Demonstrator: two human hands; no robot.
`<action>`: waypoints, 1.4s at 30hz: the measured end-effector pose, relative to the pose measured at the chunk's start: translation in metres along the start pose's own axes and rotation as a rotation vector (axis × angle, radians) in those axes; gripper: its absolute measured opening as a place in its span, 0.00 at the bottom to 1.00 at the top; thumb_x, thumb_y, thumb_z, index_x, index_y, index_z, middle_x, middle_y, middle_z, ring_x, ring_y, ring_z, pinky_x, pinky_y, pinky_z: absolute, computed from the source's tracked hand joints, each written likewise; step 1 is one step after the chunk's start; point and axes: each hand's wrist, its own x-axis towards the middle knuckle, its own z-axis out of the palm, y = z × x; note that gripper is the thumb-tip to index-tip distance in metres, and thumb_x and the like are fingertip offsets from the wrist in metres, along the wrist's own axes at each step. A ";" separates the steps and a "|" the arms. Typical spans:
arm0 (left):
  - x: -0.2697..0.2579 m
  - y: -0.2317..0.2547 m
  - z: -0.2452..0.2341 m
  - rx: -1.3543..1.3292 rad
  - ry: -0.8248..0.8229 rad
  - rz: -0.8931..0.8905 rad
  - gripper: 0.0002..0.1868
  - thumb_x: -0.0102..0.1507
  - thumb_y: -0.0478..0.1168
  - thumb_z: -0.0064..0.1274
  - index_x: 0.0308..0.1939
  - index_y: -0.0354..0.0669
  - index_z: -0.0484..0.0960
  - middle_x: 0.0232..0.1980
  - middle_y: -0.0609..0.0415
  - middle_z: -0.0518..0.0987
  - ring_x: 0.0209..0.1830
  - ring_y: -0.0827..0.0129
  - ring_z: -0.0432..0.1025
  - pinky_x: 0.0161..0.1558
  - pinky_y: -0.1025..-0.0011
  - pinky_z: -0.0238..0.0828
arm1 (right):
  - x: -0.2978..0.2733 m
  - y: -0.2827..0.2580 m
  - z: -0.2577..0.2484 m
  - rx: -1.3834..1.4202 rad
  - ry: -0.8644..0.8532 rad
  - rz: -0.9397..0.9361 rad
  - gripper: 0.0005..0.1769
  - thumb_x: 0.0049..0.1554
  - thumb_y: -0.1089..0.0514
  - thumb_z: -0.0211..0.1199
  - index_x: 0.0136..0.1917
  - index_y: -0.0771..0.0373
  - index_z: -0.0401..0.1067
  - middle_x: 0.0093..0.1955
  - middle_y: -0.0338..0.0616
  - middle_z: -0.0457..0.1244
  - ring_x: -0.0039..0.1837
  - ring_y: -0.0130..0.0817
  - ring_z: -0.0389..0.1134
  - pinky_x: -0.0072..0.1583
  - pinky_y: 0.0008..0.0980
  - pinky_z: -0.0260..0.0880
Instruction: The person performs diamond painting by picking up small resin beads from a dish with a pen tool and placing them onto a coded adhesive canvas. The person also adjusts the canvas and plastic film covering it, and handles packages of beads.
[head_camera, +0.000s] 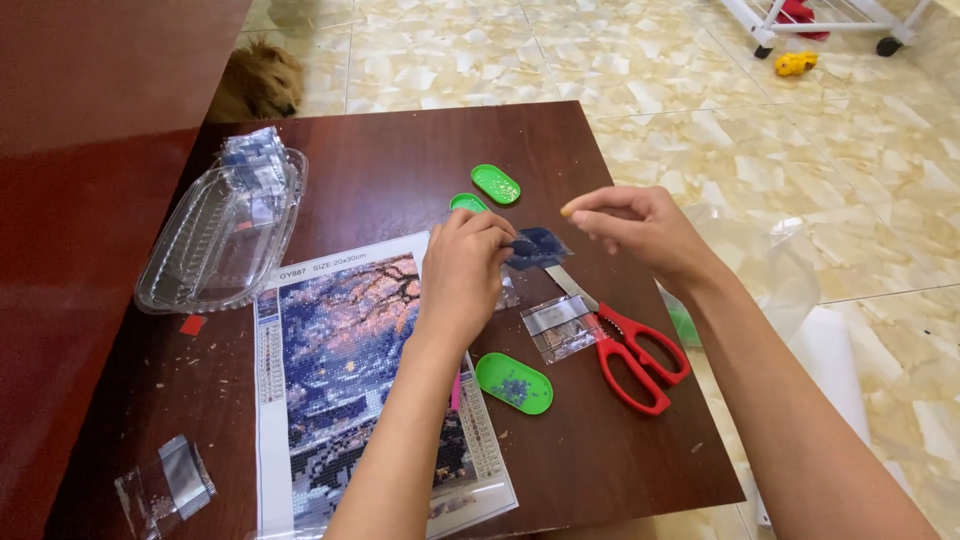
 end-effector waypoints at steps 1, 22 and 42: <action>0.000 -0.001 0.002 0.000 0.001 -0.003 0.03 0.58 0.32 0.59 0.31 0.45 0.83 0.38 0.65 0.80 0.48 0.70 0.70 0.49 0.70 0.63 | 0.002 0.003 0.003 -0.001 -0.002 0.001 0.14 0.53 0.60 0.68 0.53 0.65 0.78 0.33 0.45 0.63 0.35 0.24 0.59 0.34 0.21 0.62; -0.025 -0.053 -0.031 -0.028 0.141 -0.226 0.02 0.61 0.34 0.55 0.35 0.46 0.81 0.39 0.58 0.79 0.44 0.57 0.75 0.47 0.60 0.68 | 0.054 0.087 0.037 -0.364 0.298 0.080 0.13 0.51 0.48 0.72 0.49 0.50 0.79 0.44 0.36 0.71 0.48 0.30 0.71 0.50 0.31 0.71; -0.017 -0.031 -0.003 -0.155 0.060 -0.311 0.05 0.64 0.35 0.47 0.35 0.39 0.76 0.30 0.43 0.77 0.37 0.43 0.75 0.42 0.51 0.71 | -0.108 0.111 0.008 -0.810 0.514 -0.055 0.11 0.55 0.48 0.71 0.46 0.54 0.78 0.39 0.36 0.65 0.47 0.34 0.67 0.54 0.32 0.69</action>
